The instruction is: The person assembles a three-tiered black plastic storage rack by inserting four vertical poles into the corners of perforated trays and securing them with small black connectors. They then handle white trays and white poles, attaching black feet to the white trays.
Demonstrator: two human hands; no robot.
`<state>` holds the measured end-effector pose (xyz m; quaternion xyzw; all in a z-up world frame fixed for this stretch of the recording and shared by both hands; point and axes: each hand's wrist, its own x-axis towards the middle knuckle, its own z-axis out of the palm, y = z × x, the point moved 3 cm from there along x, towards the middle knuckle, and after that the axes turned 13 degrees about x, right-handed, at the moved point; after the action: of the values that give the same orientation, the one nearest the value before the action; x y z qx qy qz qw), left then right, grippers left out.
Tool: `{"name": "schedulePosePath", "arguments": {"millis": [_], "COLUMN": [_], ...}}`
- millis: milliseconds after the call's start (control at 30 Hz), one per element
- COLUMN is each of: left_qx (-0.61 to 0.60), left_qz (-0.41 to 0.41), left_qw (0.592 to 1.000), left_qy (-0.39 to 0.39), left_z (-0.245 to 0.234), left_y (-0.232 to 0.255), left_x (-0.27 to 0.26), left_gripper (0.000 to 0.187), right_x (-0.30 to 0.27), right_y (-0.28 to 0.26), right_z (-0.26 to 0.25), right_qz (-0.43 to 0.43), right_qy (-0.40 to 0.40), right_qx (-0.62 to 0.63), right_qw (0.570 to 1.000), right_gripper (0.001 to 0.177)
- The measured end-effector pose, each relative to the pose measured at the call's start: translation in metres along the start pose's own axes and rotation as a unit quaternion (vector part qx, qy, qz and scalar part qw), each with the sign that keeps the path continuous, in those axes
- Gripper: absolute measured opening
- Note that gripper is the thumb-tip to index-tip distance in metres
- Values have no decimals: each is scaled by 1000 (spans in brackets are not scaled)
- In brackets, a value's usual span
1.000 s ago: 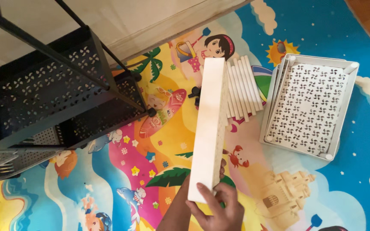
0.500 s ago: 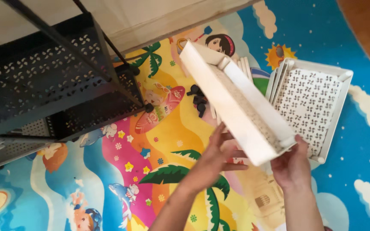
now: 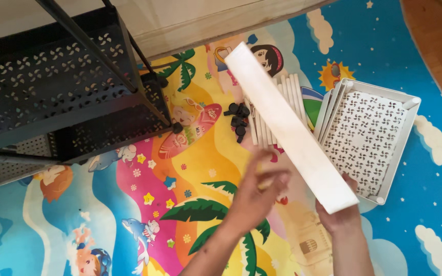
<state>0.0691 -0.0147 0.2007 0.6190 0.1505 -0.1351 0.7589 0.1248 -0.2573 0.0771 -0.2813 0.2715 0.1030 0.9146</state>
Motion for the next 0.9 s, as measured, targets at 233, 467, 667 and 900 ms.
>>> {"name": "schedulePosePath", "arguments": {"millis": [233,467,667,900], "left_qx": [206,-195,-243,-199], "left_qz": [205,-43,-50,109], "left_qw": [944,976,966,974], "left_qy": [154,90,65,-3], "left_z": [-47,-68,-74,-93], "left_y": [42,41,32,20], "left_x": [43,73,79,58], "left_gripper": [75,62,59,82], "right_x": [-71,-86,-79,-56], "right_y": [-17,-30,-29,-28], "right_z": [103,193,197,119], "right_qz": [-60,-185,-176,-53], "right_qy": [8,-25,-17,-13], "right_qx": [-126,-305,-315,-288], "right_qw": [990,934,932,956], "right_gripper": [48,35,32,41]}}
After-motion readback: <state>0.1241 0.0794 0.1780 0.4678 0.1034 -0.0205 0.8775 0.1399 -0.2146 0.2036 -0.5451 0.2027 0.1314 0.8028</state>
